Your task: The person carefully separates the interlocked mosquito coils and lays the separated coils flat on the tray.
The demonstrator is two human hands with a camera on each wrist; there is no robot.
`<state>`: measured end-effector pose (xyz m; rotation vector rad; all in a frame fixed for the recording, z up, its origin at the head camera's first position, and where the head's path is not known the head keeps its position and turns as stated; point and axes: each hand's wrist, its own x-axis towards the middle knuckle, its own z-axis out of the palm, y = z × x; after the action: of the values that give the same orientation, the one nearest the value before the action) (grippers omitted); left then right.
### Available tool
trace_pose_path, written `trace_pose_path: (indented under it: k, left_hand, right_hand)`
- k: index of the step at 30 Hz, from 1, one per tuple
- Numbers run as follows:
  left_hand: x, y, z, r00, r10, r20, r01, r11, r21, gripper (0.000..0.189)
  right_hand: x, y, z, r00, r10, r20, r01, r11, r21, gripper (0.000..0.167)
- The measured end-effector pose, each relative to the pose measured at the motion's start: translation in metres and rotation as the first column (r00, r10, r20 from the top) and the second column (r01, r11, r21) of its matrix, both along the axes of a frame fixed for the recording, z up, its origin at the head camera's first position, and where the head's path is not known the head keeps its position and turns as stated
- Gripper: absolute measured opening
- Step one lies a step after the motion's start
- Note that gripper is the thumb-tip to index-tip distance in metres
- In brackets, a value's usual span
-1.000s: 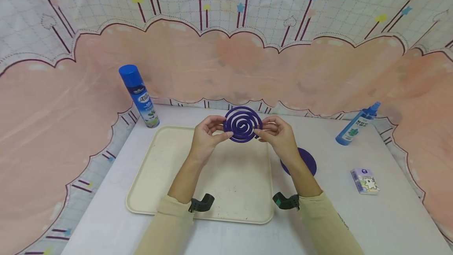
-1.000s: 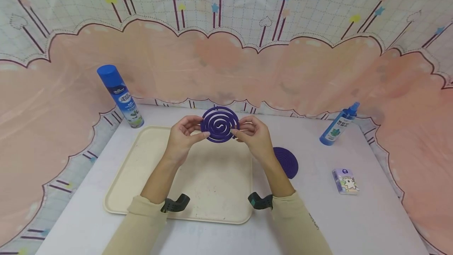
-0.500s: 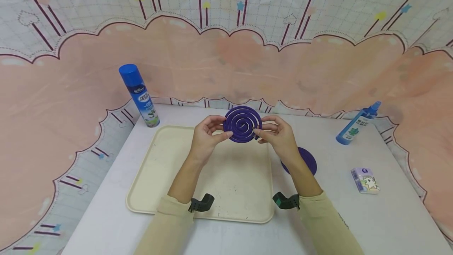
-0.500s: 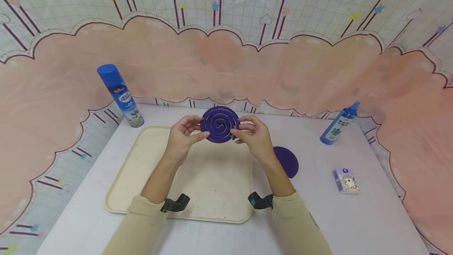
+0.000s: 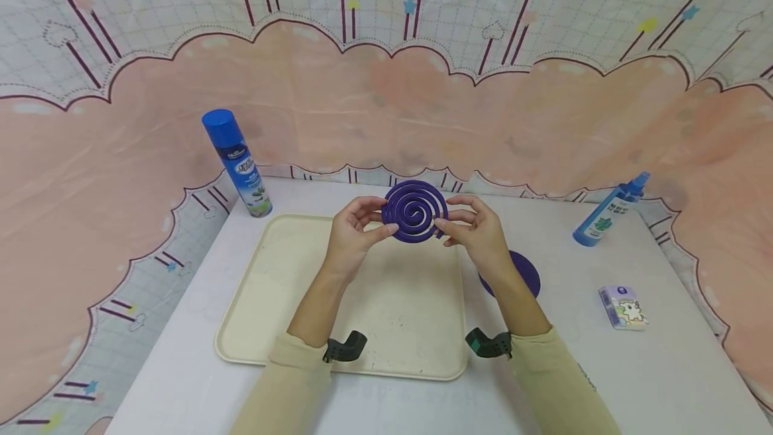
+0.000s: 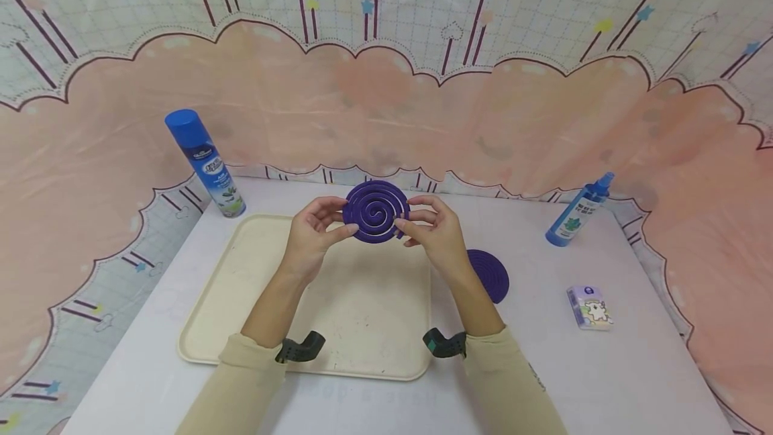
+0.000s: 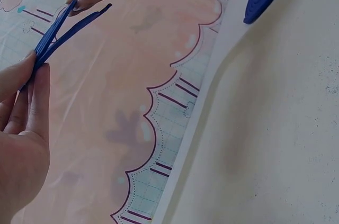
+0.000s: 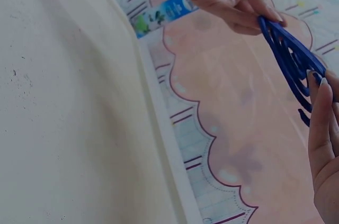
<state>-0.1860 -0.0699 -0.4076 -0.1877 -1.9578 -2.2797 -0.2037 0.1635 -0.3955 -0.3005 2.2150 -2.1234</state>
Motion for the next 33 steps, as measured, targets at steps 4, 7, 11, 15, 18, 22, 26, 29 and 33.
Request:
trace_pose_path:
  k: [4,7,11,15,18,22,26,29,33]
  left_hand:
    - [0.001,0.000,0.001,1.000,0.005,0.002,-0.005,1.000,-0.004,0.044]
    - [0.000,0.000,0.001,1.000,0.006,0.006,-0.006,1.000,-0.007,0.044]
    - [0.000,-0.001,0.000,1.000,0.007,0.010,-0.007,1.000,-0.008,0.044]
    - [-0.001,-0.002,0.001,1.000,0.000,0.013,0.000,1.000,-0.001,0.045]
    - [-0.002,-0.002,0.002,1.000,-0.004,0.011,0.004,1.000,0.003,0.045]
    - [-0.005,-0.004,0.002,1.000,-0.008,0.002,0.008,1.000,0.008,0.045]
    - [-0.008,-0.005,0.003,1.000,-0.014,-0.002,0.014,1.000,0.010,0.045]
    - [-0.009,-0.006,0.004,1.000,-0.022,0.004,0.022,1.000,0.013,0.044]
    - [-0.011,-0.008,0.004,0.999,-0.034,0.018,0.033,0.999,0.026,0.043]
  right_hand:
    - [0.001,0.000,0.000,1.000,0.001,0.002,-0.001,1.000,-0.017,0.043]
    - [0.001,-0.001,-0.001,1.000,-0.002,0.005,0.002,1.000,-0.021,0.042]
    - [0.000,-0.002,-0.001,1.000,-0.006,0.002,0.006,1.000,-0.021,0.041]
    - [0.000,-0.003,-0.001,1.000,-0.007,0.007,0.007,1.000,-0.029,0.040]
    - [0.000,-0.003,0.000,1.000,-0.012,0.014,0.012,0.999,-0.031,0.038]
    - [-0.002,-0.005,0.001,1.000,-0.022,0.017,0.023,0.999,-0.028,0.037]
    - [-0.003,-0.007,0.001,0.999,-0.029,0.017,0.030,0.999,-0.036,0.035]
    - [-0.005,-0.008,0.001,0.999,-0.033,0.018,0.033,0.999,-0.042,0.034]
    - [-0.006,-0.009,0.000,0.999,-0.044,0.020,0.044,0.998,-0.034,0.033]
